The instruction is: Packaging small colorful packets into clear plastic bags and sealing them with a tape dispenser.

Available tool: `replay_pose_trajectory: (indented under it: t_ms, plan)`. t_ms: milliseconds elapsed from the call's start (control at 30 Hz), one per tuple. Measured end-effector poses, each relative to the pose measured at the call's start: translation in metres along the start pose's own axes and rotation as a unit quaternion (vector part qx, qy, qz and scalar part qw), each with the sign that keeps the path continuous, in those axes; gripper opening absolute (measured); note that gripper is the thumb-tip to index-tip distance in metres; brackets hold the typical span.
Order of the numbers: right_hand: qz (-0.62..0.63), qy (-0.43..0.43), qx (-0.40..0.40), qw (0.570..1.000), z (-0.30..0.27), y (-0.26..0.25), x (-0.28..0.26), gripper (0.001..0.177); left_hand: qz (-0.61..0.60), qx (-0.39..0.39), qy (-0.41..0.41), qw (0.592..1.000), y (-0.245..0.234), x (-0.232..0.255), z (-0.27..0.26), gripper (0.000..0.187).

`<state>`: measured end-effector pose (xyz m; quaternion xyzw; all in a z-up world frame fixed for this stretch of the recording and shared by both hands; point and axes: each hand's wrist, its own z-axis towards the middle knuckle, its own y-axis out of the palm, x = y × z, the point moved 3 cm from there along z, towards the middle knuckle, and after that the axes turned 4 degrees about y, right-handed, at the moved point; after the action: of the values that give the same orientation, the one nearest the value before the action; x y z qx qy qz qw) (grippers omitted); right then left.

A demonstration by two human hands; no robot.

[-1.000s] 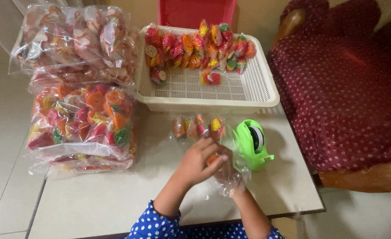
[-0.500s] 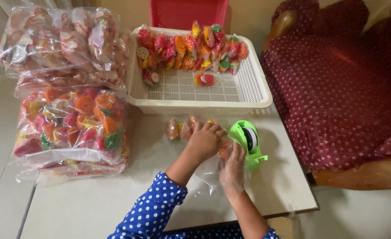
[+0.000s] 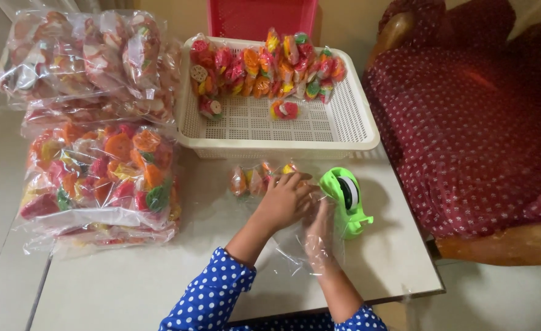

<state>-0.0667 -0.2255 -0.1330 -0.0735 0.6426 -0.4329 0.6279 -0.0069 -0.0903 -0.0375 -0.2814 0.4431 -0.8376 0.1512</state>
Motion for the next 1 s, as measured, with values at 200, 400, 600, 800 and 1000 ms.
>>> replay_pose_trajectory:
  t_ms: [200, 400, 600, 800, 1000]
  plan:
    - [0.711, 0.101, -0.169, 0.675, 0.107, 0.178, 0.316, 0.042, -0.02, 0.062, 0.085, 0.994, -0.001, 0.016, -0.006, 0.025]
    - [0.635, 0.073, -0.164, 0.752, 0.085, 0.124, 0.217, 0.042, -0.004, 0.051, 0.084, 0.995, 0.02, 0.021, -0.009, 0.011]
    - [0.536, 0.038, -0.152, 0.829, 0.074, 0.103, 0.168, 0.045, -0.019, 0.064, 0.1, 0.993, 0.028, 0.03, -0.017, 0.014]
    - [0.429, 0.004, -0.136, 0.893, 0.056, 0.077, 0.114, 0.05, -0.052, 0.067, 0.106, 0.991, 0.026, 0.035, -0.021, 0.014]
    - [0.312, -0.031, -0.117, 0.942, 0.047, 0.063, 0.081, 0.056, -0.06, 0.079, 0.095, 0.991, 0.02, 0.044, -0.02, 0.009]
